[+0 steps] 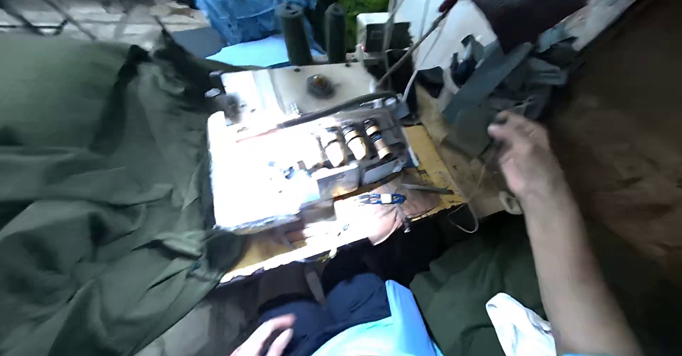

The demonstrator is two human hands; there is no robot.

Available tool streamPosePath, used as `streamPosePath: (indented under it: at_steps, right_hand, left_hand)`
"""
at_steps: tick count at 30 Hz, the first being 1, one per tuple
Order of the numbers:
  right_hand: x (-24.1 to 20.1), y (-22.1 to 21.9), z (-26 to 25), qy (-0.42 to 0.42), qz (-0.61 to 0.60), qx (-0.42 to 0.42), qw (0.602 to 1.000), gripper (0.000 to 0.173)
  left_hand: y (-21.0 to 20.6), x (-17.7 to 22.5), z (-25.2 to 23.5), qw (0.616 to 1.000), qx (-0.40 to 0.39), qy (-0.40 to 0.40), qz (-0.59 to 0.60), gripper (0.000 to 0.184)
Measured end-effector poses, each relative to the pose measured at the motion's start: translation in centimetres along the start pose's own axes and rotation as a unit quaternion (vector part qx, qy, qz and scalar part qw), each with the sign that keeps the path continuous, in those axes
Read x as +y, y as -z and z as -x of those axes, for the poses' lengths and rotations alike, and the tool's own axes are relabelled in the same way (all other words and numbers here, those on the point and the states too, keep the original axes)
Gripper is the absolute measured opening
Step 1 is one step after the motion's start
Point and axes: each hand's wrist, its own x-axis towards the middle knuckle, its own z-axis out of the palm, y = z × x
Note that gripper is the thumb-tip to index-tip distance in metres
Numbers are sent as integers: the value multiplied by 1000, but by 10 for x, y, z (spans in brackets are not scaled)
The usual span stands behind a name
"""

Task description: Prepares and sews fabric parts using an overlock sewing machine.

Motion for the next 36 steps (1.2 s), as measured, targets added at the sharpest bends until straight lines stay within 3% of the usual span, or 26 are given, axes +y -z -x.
streamPosePath:
  at_steps: [3,6,10,14,16,19,21,23,25,26,29,32,33,36]
  right_hand:
    - [13,-88,68,-170,-191,-112,960,29]
    - [22,-152,114,-289,-319,-182,884,29]
    - [19,-195,148,-304,-348,-198,865,21]
    - [26,-212,164,-190,-295,-259,900,19]
    - [34,-215,169,-113,-259,-274,919,16]
    - [53,-210,167,29,-231,-302,925,17]
    - [51,-210,161,106,-217,-325,914,34]
    - [38,-220,159,157,-238,-396,873,56]
    - [27,-237,163,135,-268,-513,804,68]
    - [25,-242,166,97,-281,-565,770,63]
    - [18,-235,171,-1,-286,-671,684,22]
    - [23,-221,180,-64,-291,-718,629,15]
    - [28,-217,178,-63,-289,-716,633,12]
    - [34,-206,154,-34,-240,-666,706,9]
  left_hand:
    - [-21,57,-39,979,93,-144,112,34]
    - [-16,100,-62,954,195,-135,184,30]
    - [-4,110,-60,926,187,-14,327,33]
    - [-4,98,-58,867,250,1,431,14]
    - [-3,88,-58,870,335,-52,359,9]
    - [14,76,-46,888,442,-107,65,12]
    - [28,87,-27,926,363,-94,-54,10]
    - [31,112,-12,961,232,-119,-97,11]
    - [34,132,-3,965,184,-151,-113,13]
    - [41,136,2,962,193,-156,-118,15]
    - [76,124,24,951,260,-139,-95,16]
    - [95,100,52,946,307,-101,-5,15]
    - [99,93,62,942,325,-83,6,14]
    - [103,59,89,941,332,19,-56,17]
